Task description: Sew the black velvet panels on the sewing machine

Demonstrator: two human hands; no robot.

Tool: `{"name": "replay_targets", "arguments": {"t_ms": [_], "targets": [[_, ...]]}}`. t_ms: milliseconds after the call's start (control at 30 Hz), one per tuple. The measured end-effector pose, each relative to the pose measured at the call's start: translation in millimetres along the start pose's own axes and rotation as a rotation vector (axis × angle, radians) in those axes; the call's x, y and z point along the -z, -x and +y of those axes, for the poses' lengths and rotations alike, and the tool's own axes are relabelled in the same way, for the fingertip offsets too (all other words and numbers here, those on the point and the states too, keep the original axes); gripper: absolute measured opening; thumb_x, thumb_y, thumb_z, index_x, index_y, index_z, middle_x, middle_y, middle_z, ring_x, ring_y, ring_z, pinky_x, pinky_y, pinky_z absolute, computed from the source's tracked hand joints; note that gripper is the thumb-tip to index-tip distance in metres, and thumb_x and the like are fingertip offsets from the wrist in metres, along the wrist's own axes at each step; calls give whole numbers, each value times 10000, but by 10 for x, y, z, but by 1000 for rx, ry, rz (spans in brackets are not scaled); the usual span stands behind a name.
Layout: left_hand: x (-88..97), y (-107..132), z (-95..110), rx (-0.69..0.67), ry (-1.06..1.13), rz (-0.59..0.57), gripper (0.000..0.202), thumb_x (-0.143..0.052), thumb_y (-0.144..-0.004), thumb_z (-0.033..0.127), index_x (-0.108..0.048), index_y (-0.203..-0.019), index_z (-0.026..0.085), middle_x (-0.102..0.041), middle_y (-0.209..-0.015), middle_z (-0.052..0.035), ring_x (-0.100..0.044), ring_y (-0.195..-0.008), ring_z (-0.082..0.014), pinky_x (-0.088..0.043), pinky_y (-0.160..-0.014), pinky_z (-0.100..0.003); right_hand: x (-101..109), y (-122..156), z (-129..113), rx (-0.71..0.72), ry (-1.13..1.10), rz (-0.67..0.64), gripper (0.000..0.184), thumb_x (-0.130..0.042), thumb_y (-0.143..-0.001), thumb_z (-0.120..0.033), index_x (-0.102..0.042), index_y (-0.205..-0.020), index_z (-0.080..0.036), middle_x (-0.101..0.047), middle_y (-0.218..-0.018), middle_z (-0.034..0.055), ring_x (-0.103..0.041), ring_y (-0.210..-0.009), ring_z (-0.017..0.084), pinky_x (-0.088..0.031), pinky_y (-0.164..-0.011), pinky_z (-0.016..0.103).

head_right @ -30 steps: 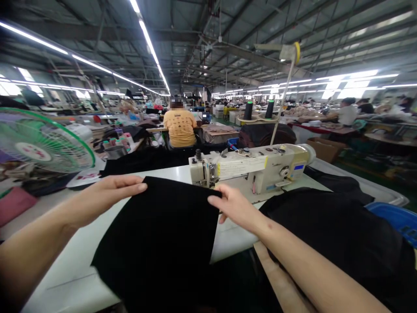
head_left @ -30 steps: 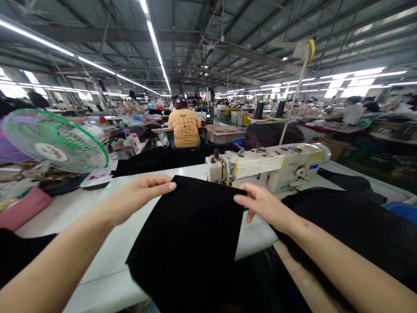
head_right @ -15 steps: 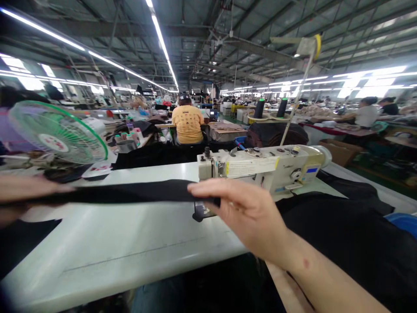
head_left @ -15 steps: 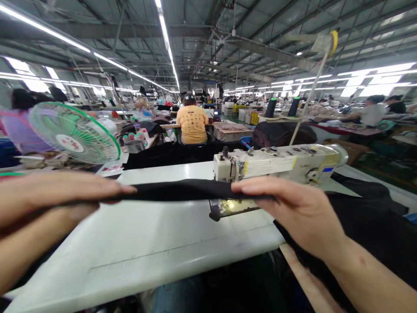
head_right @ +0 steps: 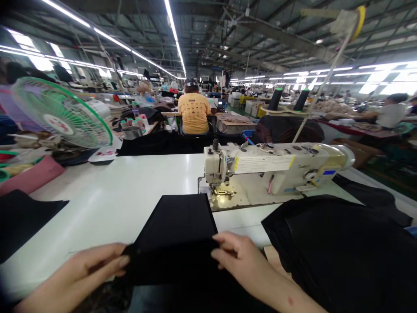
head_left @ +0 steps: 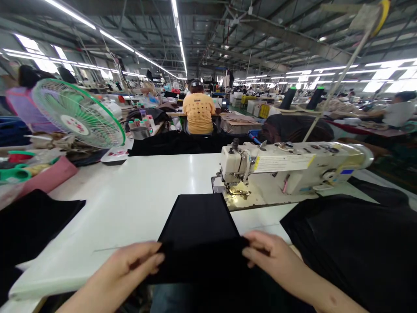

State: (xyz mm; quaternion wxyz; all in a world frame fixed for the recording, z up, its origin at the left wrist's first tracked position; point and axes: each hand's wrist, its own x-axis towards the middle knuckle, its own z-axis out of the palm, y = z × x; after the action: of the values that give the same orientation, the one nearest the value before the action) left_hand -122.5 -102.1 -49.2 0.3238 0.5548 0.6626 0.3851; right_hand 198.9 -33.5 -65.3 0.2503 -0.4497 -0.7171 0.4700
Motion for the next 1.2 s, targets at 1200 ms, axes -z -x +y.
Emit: {"name": "replay_targets", "arguments": {"t_ms": [1200], "targets": [[-407, -647, 239, -136, 510, 126, 185, -742, -744, 310, -805, -904, 243, -681, -1232, -74, -608, -1171, -270, -444, -1034, -348, 88, -609, 392, 64, -347, 543, 415, -841, -588, -552, -765, -823, -219, -736, -1000, 78, -684, -950, 277, -553, -881, 379]]}}
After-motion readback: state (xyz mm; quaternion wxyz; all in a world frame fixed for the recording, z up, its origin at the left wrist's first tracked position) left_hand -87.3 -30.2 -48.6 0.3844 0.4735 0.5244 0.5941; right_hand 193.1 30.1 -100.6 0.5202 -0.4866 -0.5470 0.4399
